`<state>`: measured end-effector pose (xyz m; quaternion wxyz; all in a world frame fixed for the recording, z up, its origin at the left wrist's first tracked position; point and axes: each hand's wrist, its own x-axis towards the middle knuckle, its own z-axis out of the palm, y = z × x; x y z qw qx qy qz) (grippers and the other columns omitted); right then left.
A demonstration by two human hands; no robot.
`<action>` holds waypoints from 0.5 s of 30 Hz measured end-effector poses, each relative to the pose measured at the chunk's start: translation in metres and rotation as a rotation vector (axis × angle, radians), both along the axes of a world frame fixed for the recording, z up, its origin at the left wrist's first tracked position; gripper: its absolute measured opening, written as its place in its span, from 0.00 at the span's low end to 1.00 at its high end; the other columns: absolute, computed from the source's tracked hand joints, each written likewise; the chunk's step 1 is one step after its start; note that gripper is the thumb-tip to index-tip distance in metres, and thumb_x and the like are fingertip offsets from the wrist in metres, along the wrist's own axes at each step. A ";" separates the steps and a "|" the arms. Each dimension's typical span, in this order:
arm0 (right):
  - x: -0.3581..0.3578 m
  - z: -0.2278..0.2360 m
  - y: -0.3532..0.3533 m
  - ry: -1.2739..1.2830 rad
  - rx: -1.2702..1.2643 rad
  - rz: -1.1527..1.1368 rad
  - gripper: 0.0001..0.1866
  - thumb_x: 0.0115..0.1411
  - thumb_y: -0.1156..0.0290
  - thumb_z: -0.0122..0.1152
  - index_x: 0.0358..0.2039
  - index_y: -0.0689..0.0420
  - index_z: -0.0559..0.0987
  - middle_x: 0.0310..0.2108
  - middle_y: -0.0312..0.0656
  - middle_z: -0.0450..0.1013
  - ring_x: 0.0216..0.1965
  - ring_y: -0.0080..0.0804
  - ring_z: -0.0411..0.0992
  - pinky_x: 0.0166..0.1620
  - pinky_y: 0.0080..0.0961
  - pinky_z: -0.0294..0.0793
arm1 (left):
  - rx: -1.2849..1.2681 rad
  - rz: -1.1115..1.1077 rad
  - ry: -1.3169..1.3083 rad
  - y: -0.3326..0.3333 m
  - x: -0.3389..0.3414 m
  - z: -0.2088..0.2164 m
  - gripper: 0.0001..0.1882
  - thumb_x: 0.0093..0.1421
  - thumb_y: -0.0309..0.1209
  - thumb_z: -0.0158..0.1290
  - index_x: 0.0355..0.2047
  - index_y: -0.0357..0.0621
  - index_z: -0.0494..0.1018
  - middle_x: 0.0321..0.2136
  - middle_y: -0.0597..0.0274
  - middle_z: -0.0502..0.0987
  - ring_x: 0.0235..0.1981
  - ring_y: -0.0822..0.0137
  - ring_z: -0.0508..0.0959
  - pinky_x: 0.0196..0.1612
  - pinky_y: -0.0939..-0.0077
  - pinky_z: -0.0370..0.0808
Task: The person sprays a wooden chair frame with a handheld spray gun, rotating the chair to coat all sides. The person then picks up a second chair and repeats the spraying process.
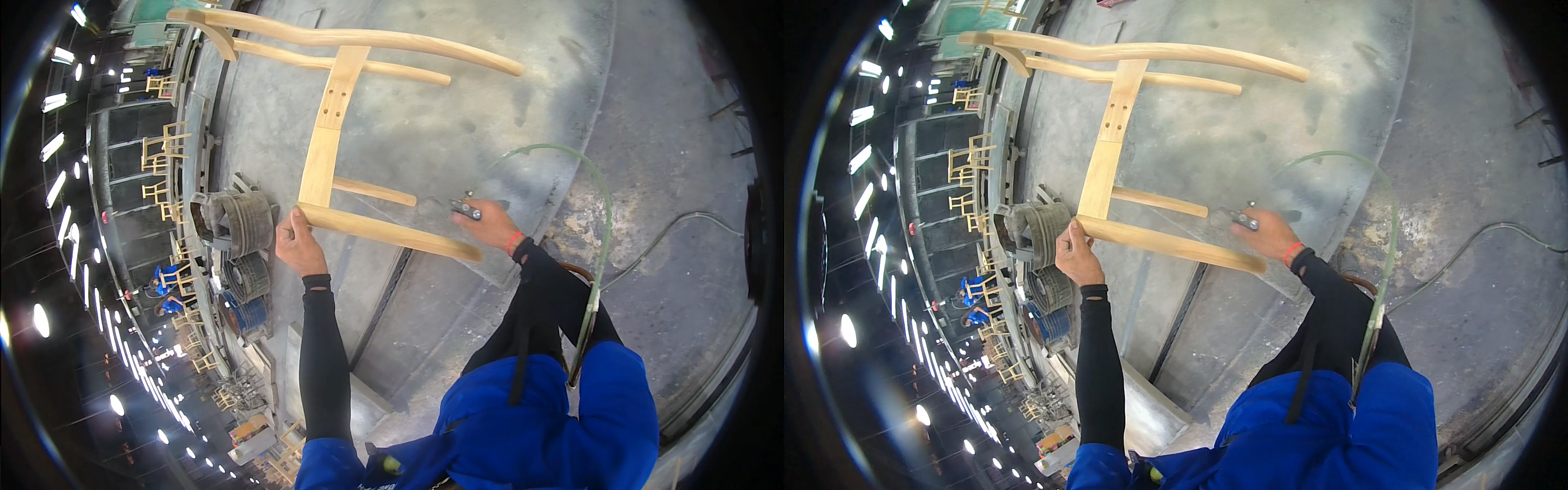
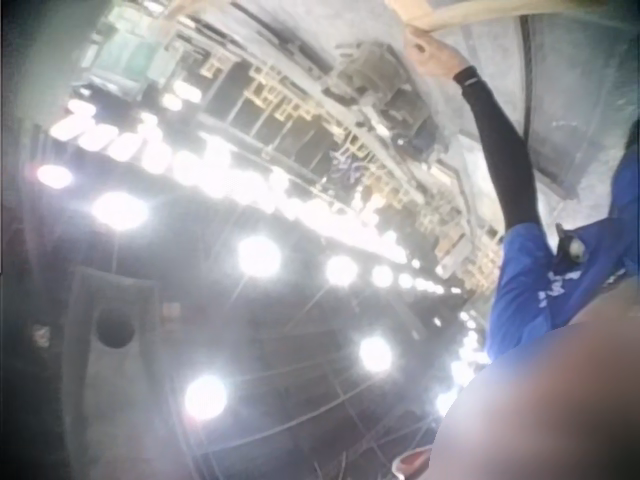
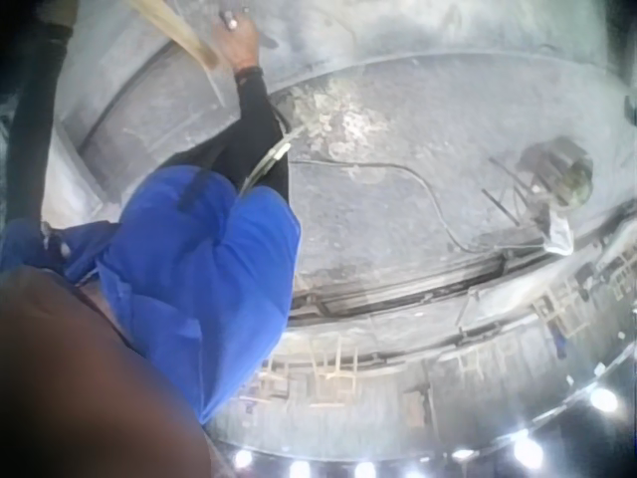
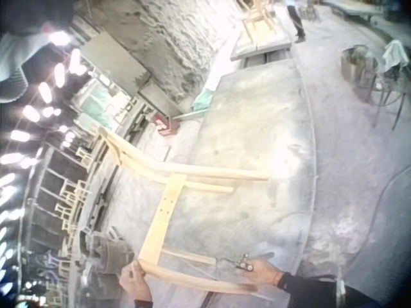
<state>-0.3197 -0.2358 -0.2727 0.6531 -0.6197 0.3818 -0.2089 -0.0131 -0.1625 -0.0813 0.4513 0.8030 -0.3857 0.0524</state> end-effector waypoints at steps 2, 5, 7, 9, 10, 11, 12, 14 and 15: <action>-0.018 -0.007 0.007 0.056 -0.009 -0.002 0.15 0.64 0.58 0.65 0.41 0.59 0.82 0.32 0.51 0.78 0.35 0.49 0.77 0.40 0.40 0.73 | -0.002 -0.009 0.013 -0.001 0.003 0.000 0.16 0.69 0.36 0.60 0.34 0.31 0.80 0.25 0.63 0.78 0.25 0.76 0.73 0.30 0.77 0.72; -0.047 0.000 0.019 0.046 -0.006 -0.024 0.17 0.65 0.59 0.65 0.45 0.60 0.82 0.35 0.54 0.79 0.37 0.53 0.77 0.42 0.40 0.74 | -0.016 -0.026 0.038 -0.001 0.007 -0.002 0.15 0.69 0.35 0.60 0.34 0.31 0.81 0.26 0.64 0.78 0.25 0.77 0.72 0.30 0.77 0.71; -0.061 0.014 0.026 0.028 -0.043 -0.101 0.19 0.64 0.59 0.66 0.47 0.61 0.82 0.37 0.55 0.79 0.38 0.53 0.78 0.44 0.39 0.75 | -0.018 -0.018 0.080 -0.001 0.010 -0.003 0.15 0.69 0.35 0.60 0.35 0.31 0.81 0.27 0.64 0.79 0.26 0.77 0.72 0.31 0.77 0.71; -0.070 0.031 0.020 0.045 -0.078 -0.152 0.20 0.64 0.60 0.67 0.50 0.61 0.82 0.39 0.55 0.80 0.40 0.52 0.79 0.46 0.38 0.75 | -0.015 -0.040 0.081 -0.004 0.012 -0.004 0.14 0.69 0.35 0.60 0.36 0.32 0.82 0.29 0.64 0.80 0.28 0.76 0.74 0.33 0.76 0.72; -0.072 0.040 0.017 0.072 -0.093 -0.166 0.21 0.64 0.60 0.68 0.51 0.62 0.81 0.41 0.56 0.80 0.41 0.52 0.79 0.47 0.38 0.76 | -0.013 -0.040 0.094 -0.005 0.012 -0.004 0.14 0.69 0.35 0.60 0.37 0.33 0.83 0.30 0.63 0.81 0.29 0.75 0.75 0.34 0.76 0.72; -0.073 0.049 0.015 0.096 -0.136 -0.188 0.22 0.64 0.61 0.68 0.52 0.62 0.81 0.42 0.56 0.81 0.42 0.51 0.80 0.48 0.37 0.76 | -0.004 -0.057 0.085 -0.007 0.012 -0.003 0.14 0.69 0.35 0.60 0.38 0.33 0.83 0.31 0.62 0.82 0.31 0.74 0.77 0.35 0.74 0.73; -0.076 0.058 0.013 0.087 -0.100 -0.201 0.22 0.63 0.61 0.68 0.53 0.63 0.81 0.43 0.56 0.81 0.44 0.50 0.80 0.48 0.36 0.76 | 0.004 -0.061 0.091 -0.008 0.011 -0.002 0.15 0.69 0.36 0.60 0.39 0.33 0.83 0.32 0.61 0.83 0.32 0.73 0.78 0.36 0.73 0.74; -0.079 0.076 0.007 0.063 -0.095 -0.229 0.23 0.63 0.63 0.69 0.54 0.64 0.80 0.45 0.56 0.81 0.46 0.47 0.81 0.50 0.34 0.77 | 0.077 -0.092 0.089 -0.012 0.014 0.002 0.16 0.69 0.37 0.60 0.41 0.33 0.84 0.34 0.57 0.84 0.35 0.69 0.80 0.39 0.71 0.75; -0.080 0.084 0.006 0.068 -0.117 -0.243 0.23 0.64 0.64 0.69 0.55 0.65 0.79 0.46 0.56 0.81 0.47 0.46 0.81 0.51 0.33 0.77 | 0.139 -0.107 0.086 -0.013 0.018 0.005 0.16 0.68 0.38 0.60 0.41 0.34 0.84 0.35 0.55 0.85 0.35 0.66 0.82 0.41 0.69 0.76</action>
